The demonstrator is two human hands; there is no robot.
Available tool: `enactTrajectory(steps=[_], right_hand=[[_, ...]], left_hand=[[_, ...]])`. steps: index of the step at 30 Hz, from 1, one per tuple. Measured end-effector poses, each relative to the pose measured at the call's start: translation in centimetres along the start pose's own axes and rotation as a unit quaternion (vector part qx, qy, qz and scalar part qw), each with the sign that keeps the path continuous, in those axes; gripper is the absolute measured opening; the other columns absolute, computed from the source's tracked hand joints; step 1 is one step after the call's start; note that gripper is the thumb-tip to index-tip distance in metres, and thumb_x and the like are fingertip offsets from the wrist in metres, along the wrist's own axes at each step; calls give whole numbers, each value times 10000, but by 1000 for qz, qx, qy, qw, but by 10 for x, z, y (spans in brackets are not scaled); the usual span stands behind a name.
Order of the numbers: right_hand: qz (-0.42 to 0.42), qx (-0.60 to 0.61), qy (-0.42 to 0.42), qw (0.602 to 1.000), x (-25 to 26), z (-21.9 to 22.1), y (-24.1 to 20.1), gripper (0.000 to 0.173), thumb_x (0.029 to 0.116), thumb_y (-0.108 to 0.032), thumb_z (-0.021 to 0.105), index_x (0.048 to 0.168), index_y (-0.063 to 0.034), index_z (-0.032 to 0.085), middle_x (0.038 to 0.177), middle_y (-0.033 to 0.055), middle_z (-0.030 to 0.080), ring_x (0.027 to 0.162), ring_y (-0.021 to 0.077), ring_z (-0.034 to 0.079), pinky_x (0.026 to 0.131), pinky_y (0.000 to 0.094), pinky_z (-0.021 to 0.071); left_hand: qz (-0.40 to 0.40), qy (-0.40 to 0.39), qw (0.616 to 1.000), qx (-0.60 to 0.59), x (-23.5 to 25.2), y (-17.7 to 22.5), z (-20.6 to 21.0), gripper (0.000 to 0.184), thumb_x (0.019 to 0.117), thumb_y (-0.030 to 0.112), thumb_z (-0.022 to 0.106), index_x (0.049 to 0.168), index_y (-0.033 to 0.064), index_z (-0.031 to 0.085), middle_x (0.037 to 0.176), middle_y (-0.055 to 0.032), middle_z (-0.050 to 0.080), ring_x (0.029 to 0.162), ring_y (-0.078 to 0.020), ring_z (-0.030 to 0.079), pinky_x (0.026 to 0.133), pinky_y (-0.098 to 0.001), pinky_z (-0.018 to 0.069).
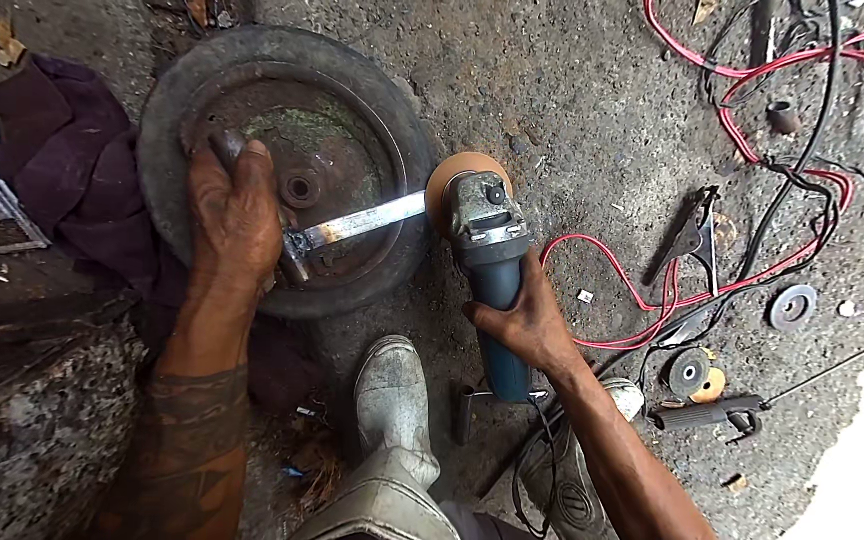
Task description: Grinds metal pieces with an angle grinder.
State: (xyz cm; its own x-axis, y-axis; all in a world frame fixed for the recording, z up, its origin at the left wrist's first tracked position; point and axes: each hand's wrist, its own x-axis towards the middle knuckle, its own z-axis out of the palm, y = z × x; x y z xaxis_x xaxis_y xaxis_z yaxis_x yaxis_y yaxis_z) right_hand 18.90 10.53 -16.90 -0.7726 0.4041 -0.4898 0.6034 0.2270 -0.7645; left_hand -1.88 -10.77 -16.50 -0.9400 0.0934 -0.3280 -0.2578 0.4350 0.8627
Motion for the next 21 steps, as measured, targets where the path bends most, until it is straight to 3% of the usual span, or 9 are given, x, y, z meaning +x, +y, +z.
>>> enactTrajectory(steps=[7,14,17,21], right_hand=[[10,39,9,999,4,-3,-1,796,640,-244,826,1327,-114,446,947,37,669,762,129,699,633,326,608],[8,-2,-4,1000,-2,-1,-1,806,648,-288,829,1343,-127,455,976,19,671,805,107,694,681,321,602],[9,3,-8,1000,-2,-1,-1,798,651,-287,829,1335,-121,454,974,21,668,807,102,694,684,315,603],[16,29,4,999,1,-3,-2,795,640,-236,831,1326,-115,447,963,40,663,773,128,695,651,328,606]], left_hand=[[5,1,1000,1,-2,2,0,200,1086,334,431,1147,153,490,846,73,493,610,-9,537,574,-209,519],[3,4,1000,3,-2,3,1,203,1088,336,438,1152,151,491,847,72,492,615,-3,540,584,-203,519],[3,5,1000,8,-2,5,1,267,1092,335,434,1249,124,483,883,55,502,634,-10,554,590,-208,531],[6,8,1000,5,-4,7,2,292,1088,327,435,1286,116,478,905,50,506,645,-4,558,586,-203,528]])
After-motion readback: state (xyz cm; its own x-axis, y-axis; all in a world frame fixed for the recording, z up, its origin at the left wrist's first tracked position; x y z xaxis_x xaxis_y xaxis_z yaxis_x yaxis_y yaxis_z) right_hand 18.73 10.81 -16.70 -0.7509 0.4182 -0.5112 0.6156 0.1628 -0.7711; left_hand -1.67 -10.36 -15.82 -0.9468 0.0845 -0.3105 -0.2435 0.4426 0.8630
